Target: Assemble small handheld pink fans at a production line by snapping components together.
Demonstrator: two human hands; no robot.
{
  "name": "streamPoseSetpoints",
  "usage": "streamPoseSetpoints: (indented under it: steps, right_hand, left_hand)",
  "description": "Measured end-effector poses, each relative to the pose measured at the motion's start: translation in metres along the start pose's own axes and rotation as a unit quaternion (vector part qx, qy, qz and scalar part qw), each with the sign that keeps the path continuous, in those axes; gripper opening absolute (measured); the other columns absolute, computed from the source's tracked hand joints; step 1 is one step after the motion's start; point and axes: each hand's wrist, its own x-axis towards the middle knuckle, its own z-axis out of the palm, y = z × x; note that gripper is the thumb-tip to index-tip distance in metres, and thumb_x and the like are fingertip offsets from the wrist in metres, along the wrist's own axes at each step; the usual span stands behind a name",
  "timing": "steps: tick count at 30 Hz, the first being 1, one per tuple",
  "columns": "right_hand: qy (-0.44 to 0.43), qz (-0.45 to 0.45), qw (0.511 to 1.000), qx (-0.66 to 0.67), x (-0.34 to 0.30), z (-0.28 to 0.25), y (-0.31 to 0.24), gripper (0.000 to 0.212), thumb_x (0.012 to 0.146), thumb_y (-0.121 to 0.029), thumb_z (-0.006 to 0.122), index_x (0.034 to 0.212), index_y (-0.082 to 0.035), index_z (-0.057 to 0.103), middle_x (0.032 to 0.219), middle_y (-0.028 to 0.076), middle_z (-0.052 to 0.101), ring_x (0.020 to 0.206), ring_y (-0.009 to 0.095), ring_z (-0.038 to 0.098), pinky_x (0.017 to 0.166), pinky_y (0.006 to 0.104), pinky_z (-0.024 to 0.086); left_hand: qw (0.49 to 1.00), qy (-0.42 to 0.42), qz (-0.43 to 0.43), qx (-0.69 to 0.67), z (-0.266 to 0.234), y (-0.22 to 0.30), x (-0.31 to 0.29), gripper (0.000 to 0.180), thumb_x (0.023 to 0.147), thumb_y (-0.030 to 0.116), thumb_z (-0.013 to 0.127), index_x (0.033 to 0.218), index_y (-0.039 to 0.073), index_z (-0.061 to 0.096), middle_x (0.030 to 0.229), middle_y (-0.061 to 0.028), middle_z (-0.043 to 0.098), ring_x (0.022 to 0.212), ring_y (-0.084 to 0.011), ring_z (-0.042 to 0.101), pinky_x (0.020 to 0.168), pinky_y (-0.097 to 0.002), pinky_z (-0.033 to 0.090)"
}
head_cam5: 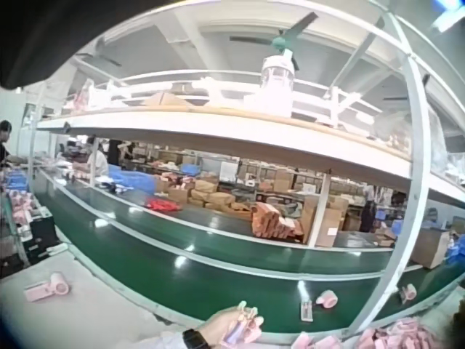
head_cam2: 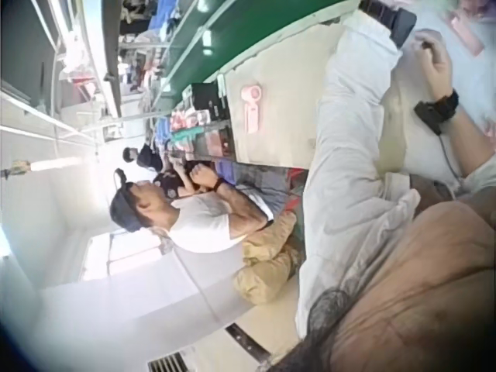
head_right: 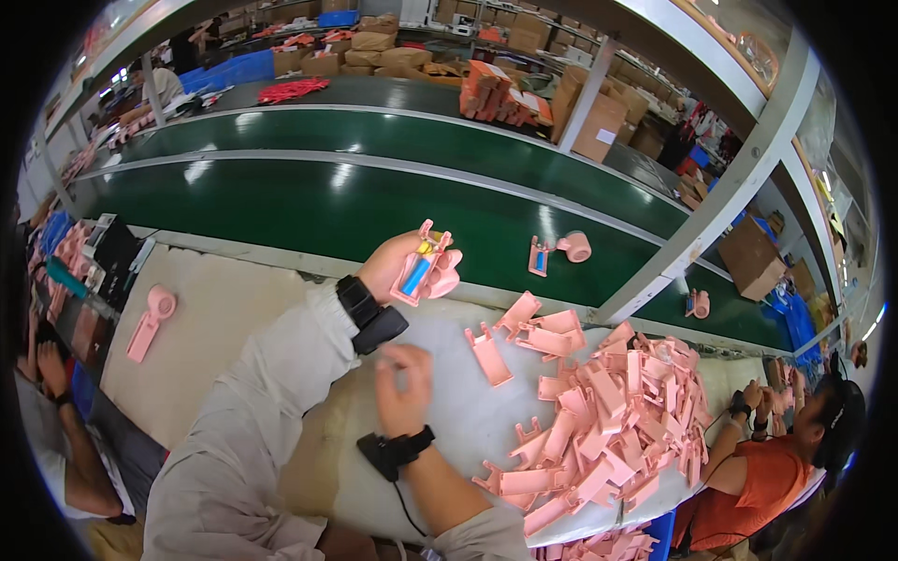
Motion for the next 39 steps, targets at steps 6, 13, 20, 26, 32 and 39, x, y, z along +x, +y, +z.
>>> streamPoseSetpoints:
  steps: [6, 13, 20, 26, 32, 39]
  right_hand:
    - [0.021, 0.122, 0.984, 0.131, 0.025, -0.022, -0.001, 0.056, 0.082, -0.016, 0.059, 0.131, -0.005, 0.033, 0.120, 0.011, 0.048, 0.112, 0.022, 0.047, 0.091, 0.0334, 0.040]
    - [-0.286, 0.404, 0.744, 0.450, -0.005, -0.018, -0.001, 0.064, 0.085, -0.042, 0.054, 0.134, -0.009, 0.030, 0.115, 0.007, 0.052, 0.100, 0.022, 0.056, 0.078, 0.0368, 0.052]
    - [-0.297, 0.489, 0.683, 0.454, -0.003, -0.016, -0.018, 0.060, 0.085, -0.043, 0.054, 0.133, -0.013, 0.034, 0.115, 0.006, 0.051, 0.099, 0.017, 0.055, 0.073, 0.0319, 0.052]
    - [-0.422, 0.423, 0.693, 0.403, -0.010, -0.013, -0.011, 0.075, 0.072, -0.022, 0.074, 0.131, -0.003, 0.032, 0.117, 0.008, 0.049, 0.106, 0.018, 0.051, 0.086, 0.0315, 0.046]
    - [-0.266, -0.263, 0.897, -0.236, 0.009, -0.025, -0.046, 0.050, 0.053, 0.002, 0.074, 0.099, -0.006, 0.054, 0.106, 0.012, 0.057, 0.101, 0.035, 0.054, 0.088, 0.0419, 0.044]
    - [-0.281, -0.182, 0.927, -0.171, -0.004, -0.025, -0.045, 0.052, 0.057, 0.006, 0.073, 0.102, -0.008, 0.052, 0.109, 0.012, 0.052, 0.103, 0.033, 0.054, 0.087, 0.0400, 0.045]
  left_hand:
    - [0.995, 0.100, -0.020, 0.010, 0.067, 0.005, -0.114, 0.030, 0.089, 0.031, 0.041, 0.106, 0.008, 0.052, 0.081, -0.0049, 0.056, 0.060, -0.0154, 0.053, 0.044, -0.0271, 0.043]
    - [0.978, 0.198, 0.054, -0.024, 0.079, -0.025, -0.202, 0.044, 0.092, 0.046, 0.036, 0.114, 0.010, 0.050, 0.085, -0.0066, 0.060, 0.060, -0.0158, 0.054, 0.043, -0.0274, 0.043]
    - [0.954, 0.290, 0.019, 0.078, 0.065, -0.023, -0.242, 0.034, 0.092, 0.034, 0.039, 0.106, 0.005, 0.051, 0.085, -0.0107, 0.059, 0.064, -0.0189, 0.059, 0.056, -0.0329, 0.051]
    - [0.961, 0.271, 0.042, 0.049, 0.053, -0.023, -0.246, 0.019, 0.088, 0.022, 0.044, 0.087, 0.004, 0.050, 0.080, -0.0105, 0.057, 0.067, -0.0200, 0.059, 0.061, -0.0328, 0.051]
    - [0.932, 0.276, -0.065, 0.225, 0.053, -0.026, -0.242, 0.016, 0.084, 0.012, 0.037, 0.092, 0.002, 0.047, 0.076, -0.0088, 0.054, 0.058, -0.0158, 0.054, 0.051, -0.0281, 0.046]
    - [0.908, 0.277, -0.025, 0.315, 0.045, -0.037, -0.248, 0.015, 0.087, 0.010, 0.036, 0.094, 0.001, 0.046, 0.079, -0.0062, 0.055, 0.058, -0.0126, 0.052, 0.051, -0.0274, 0.044]
